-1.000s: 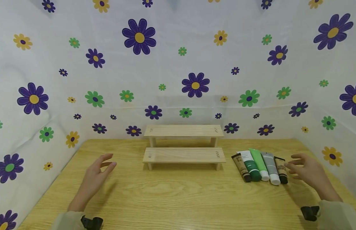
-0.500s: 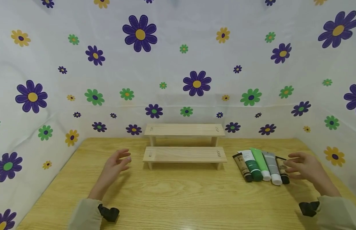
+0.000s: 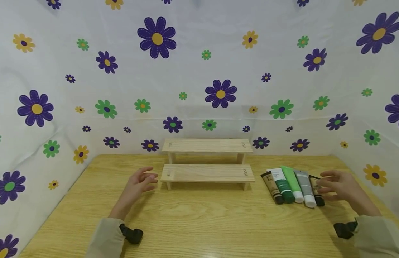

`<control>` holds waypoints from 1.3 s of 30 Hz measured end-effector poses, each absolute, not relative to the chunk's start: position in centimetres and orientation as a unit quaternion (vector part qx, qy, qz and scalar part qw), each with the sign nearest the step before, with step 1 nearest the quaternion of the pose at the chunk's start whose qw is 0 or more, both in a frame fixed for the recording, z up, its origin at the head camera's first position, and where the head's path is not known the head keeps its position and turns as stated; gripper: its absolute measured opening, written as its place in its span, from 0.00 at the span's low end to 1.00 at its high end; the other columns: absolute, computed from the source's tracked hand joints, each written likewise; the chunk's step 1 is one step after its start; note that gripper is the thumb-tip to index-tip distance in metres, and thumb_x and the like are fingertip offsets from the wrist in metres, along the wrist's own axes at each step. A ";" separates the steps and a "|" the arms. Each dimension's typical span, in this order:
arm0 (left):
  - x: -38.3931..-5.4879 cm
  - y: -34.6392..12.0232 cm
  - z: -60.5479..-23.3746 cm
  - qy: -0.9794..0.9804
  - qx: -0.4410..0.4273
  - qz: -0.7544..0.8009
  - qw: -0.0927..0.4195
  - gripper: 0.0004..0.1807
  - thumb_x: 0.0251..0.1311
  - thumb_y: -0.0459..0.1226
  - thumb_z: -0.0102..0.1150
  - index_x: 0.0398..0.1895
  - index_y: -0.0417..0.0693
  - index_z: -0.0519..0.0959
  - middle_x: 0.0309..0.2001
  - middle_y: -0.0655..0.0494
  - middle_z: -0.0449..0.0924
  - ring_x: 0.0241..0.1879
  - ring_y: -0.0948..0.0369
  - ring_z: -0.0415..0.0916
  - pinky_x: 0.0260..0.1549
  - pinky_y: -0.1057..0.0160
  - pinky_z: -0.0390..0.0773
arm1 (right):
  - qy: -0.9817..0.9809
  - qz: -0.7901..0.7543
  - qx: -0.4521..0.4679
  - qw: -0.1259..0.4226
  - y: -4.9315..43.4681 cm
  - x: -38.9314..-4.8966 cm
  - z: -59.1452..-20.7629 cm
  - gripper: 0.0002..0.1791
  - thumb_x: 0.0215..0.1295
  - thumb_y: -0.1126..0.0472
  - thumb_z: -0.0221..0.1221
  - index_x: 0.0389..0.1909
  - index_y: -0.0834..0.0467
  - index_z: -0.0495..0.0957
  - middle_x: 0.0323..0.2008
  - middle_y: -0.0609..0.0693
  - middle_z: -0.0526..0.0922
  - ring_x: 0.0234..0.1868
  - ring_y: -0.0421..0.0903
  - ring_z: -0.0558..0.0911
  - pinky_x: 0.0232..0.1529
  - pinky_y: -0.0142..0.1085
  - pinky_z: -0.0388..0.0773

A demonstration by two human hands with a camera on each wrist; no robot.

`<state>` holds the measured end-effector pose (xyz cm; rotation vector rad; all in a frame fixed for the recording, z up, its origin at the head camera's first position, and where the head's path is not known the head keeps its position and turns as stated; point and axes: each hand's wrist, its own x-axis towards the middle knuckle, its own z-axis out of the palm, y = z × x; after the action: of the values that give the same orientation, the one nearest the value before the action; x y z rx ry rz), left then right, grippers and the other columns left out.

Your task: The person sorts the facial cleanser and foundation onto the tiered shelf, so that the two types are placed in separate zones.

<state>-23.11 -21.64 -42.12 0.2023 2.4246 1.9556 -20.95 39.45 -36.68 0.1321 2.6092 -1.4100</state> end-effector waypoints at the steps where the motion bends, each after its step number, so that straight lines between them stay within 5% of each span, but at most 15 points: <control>1: -23.2 -21.5 -42.2 0.774 0.062 0.631 0.012 0.24 0.79 0.33 0.47 0.72 0.29 0.61 0.61 0.28 0.73 0.54 0.48 0.79 0.54 0.50 0.82 | 0.877 -0.472 0.041 0.086 39.4 -21.0 -36.6 0.33 0.79 0.63 0.50 0.66 0.86 0.50 0.47 0.69 0.81 0.37 0.47 0.87 0.39 0.45 0.88; 9: -24.0 -20.1 -42.9 0.768 0.045 0.638 0.036 0.25 0.77 0.30 0.48 0.72 0.29 0.61 0.57 0.31 0.76 0.53 0.45 0.79 0.53 0.51 0.83 | 0.870 -0.484 0.040 0.084 39.3 -20.8 -36.7 0.31 0.78 0.66 0.51 0.66 0.85 0.50 0.46 0.63 0.82 0.36 0.46 0.87 0.39 0.46 0.88; 16: -24.1 -19.1 -42.8 0.770 0.042 0.635 0.039 0.28 0.76 0.32 0.50 0.74 0.31 0.59 0.66 0.26 0.66 0.62 0.38 0.71 0.56 0.46 0.80 | 0.873 -0.477 0.043 0.091 39.4 -21.1 -36.8 0.32 0.77 0.65 0.52 0.66 0.85 0.51 0.47 0.68 0.81 0.37 0.47 0.87 0.39 0.46 0.88; 25: -24.5 -18.8 -43.3 0.750 0.048 0.658 0.048 0.30 0.74 0.29 0.51 0.76 0.32 0.57 0.67 0.25 0.64 0.62 0.38 0.71 0.56 0.47 0.80 | 0.873 -0.468 0.050 0.126 39.6 -21.8 -36.5 0.30 0.77 0.64 0.53 0.63 0.85 0.53 0.44 0.59 0.83 0.40 0.50 0.86 0.42 0.47 0.88; 39: -24.4 -19.1 -43.0 0.739 0.053 0.668 0.065 0.29 0.77 0.26 0.45 0.78 0.33 0.55 0.65 0.25 0.66 0.59 0.42 0.74 0.52 0.54 0.83 | 0.878 -0.456 0.037 0.140 39.1 -22.6 -36.5 0.30 0.77 0.65 0.50 0.62 0.87 0.51 0.47 0.76 0.77 0.39 0.52 0.86 0.41 0.47 0.88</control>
<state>-24.35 -19.11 -43.00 0.1588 2.2305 2.0173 -22.65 39.13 -36.45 0.1059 2.5371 -1.3168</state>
